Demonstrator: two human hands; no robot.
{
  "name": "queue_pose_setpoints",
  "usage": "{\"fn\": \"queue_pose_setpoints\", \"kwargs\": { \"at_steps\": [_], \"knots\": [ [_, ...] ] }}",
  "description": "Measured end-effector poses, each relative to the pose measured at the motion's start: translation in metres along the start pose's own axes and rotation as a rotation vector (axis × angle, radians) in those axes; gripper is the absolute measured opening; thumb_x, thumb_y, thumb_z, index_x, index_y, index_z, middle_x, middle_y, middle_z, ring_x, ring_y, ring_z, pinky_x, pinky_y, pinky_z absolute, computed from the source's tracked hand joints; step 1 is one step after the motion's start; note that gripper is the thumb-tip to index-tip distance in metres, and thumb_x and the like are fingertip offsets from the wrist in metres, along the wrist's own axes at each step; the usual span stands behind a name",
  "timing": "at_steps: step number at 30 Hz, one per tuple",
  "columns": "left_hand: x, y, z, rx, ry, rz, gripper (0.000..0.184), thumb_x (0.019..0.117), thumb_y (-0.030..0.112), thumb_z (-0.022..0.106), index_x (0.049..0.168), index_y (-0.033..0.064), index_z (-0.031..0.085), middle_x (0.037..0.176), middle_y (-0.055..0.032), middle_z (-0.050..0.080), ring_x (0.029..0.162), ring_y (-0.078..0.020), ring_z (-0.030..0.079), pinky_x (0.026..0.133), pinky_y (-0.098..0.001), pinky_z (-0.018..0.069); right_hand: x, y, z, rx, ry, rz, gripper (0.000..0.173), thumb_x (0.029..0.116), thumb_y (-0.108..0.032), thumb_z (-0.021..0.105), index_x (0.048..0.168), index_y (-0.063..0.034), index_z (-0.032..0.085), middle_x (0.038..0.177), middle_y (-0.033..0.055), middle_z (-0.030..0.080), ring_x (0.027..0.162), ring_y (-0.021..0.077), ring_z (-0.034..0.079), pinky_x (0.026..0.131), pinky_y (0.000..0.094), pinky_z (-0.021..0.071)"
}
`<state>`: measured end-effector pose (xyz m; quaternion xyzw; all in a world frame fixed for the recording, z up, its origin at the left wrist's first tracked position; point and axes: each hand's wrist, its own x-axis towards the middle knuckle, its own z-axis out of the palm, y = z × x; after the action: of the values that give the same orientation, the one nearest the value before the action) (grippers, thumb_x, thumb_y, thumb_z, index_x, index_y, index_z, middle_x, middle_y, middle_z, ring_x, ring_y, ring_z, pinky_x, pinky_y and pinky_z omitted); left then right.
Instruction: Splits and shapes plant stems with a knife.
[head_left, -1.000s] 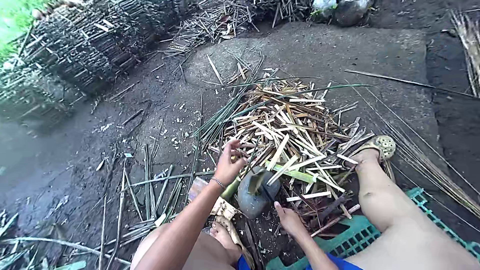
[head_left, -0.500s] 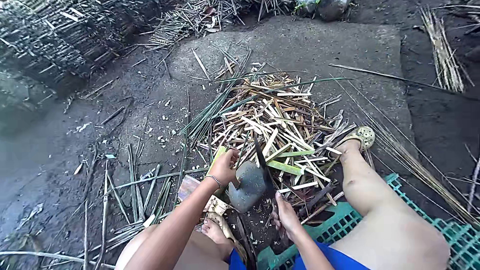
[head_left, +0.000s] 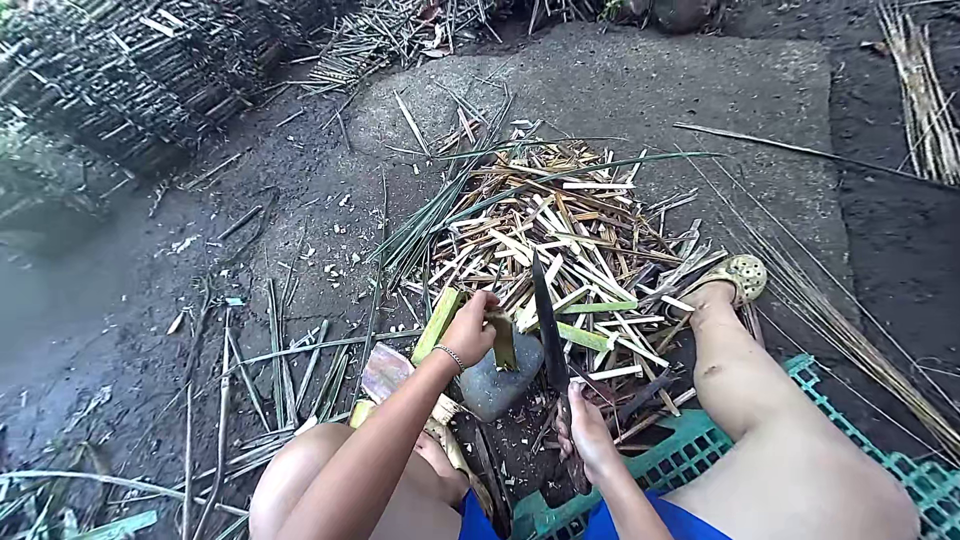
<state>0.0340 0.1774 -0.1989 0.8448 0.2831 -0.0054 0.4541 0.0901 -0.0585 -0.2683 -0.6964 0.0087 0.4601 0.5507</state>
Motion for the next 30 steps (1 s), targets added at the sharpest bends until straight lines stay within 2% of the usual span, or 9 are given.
{"fn": "queue_pose_setpoints", "kwargs": {
  "at_steps": [3,9,16,19,22,24,26,27,30],
  "knots": [
    [-0.005,-0.009,0.019,-0.143,0.166,0.051,0.038,0.0994,-0.001,0.057,0.137,-0.0039,0.053,0.128,-0.0214,0.065,0.115,-0.0257,0.068,0.104,-0.0404,0.0531,-0.003,0.0,0.011,-0.025,-0.035,-0.177,0.048,0.1132,-0.037,0.022,0.09,-0.0065,0.052,0.054,-0.004,0.043,0.04,0.0069,0.041,0.041,0.0232,0.0423],
    [-0.019,-0.018,0.06,-0.339,0.528,0.073,0.03,0.0917,0.002,0.068,0.12,-0.0083,0.066,0.119,-0.0226,0.066,0.106,-0.0211,0.07,0.092,-0.0322,0.059,-0.011,-0.036,0.024,-0.013,-0.089,-0.547,0.043,0.1094,-0.041,0.024,0.093,-0.012,0.051,0.058,-0.0125,0.045,0.043,-0.0014,0.043,0.043,0.016,0.0436],
    [-0.036,-0.017,0.084,-0.463,0.713,0.055,0.03,0.0874,-0.002,0.07,0.115,-0.0108,0.067,0.113,-0.0226,0.069,0.102,-0.0186,0.071,0.087,-0.0298,0.0602,-0.024,-0.056,0.02,-0.191,-0.15,-0.316,0.044,0.1126,-0.036,0.028,0.094,-0.0079,0.055,0.058,-0.0053,0.043,0.043,0.0058,0.043,0.043,0.0229,0.0437],
    [-0.038,-0.019,0.086,-0.483,0.746,0.081,0.029,0.0863,-0.001,0.07,0.113,-0.0121,0.067,0.111,-0.0228,0.069,0.1,-0.0172,0.071,0.086,-0.0283,0.0603,-0.044,-0.069,0.013,-0.11,-0.159,-0.681,0.051,0.1078,-0.056,0.032,0.095,-0.013,0.056,0.06,-0.0131,0.046,0.046,-0.0015,0.044,0.044,0.0185,0.0442],
    [-0.04,-0.019,0.088,-0.48,0.726,0.058,0.027,0.0873,0.001,0.07,0.112,-0.0106,0.068,0.111,-0.0227,0.069,0.101,-0.0189,0.071,0.087,-0.0306,0.0605,-0.053,-0.087,0.014,0.114,-0.219,-0.928,0.059,0.0912,-0.081,0.037,0.091,-0.027,0.061,0.064,-0.0173,0.054,0.051,-0.0041,0.05,0.046,0.0169,0.0454],
    [-0.04,-0.019,0.092,-0.48,0.711,0.059,0.027,0.0876,0.001,0.071,0.112,-0.0095,0.068,0.111,-0.022,0.07,0.102,-0.0196,0.072,0.088,-0.0317,0.0611,-0.042,-0.064,0.016,-0.023,-0.126,-0.844,0.063,0.0969,-0.077,0.032,0.088,-0.0202,0.059,0.061,-0.0155,0.052,0.049,-0.0028,0.049,0.046,0.0193,0.0458],
    [-0.044,-0.019,0.097,-0.443,0.699,0.049,0.027,0.0883,0.001,0.071,0.114,-0.0093,0.069,0.113,-0.0224,0.07,0.105,-0.0222,0.071,0.091,-0.0344,0.0603,-0.023,-0.025,0.014,-0.378,-0.087,-0.481,0.066,0.1095,-0.053,0.026,0.096,0.0005,0.062,0.063,-0.0004,0.049,0.051,0.0111,0.049,0.052,0.0335,0.0482],
    [-0.047,-0.023,0.099,-0.417,0.683,0.026,0.029,0.089,0.002,0.071,0.115,-0.0087,0.069,0.115,-0.0222,0.07,0.107,-0.0231,0.071,0.093,-0.0353,0.0594,-0.015,-0.013,0.015,-0.465,-0.092,-0.31,0.063,0.1111,-0.046,0.027,0.103,0.0046,0.064,0.066,0.0056,0.052,0.055,0.0179,0.051,0.058,0.0406,0.049],
    [-0.048,-0.034,0.107,-0.39,0.654,0.003,0.032,0.0903,0.0,0.069,0.121,-0.01,0.066,0.119,-0.0241,0.069,0.112,-0.0262,0.069,0.097,-0.0377,0.0573,-0.004,-0.013,0.017,-0.525,-0.085,-0.175,0.057,0.112,-0.043,0.029,0.101,0.0018,0.064,0.064,0.0044,0.049,0.052,0.0177,0.048,0.055,0.0388,0.0475]
  ]
}}
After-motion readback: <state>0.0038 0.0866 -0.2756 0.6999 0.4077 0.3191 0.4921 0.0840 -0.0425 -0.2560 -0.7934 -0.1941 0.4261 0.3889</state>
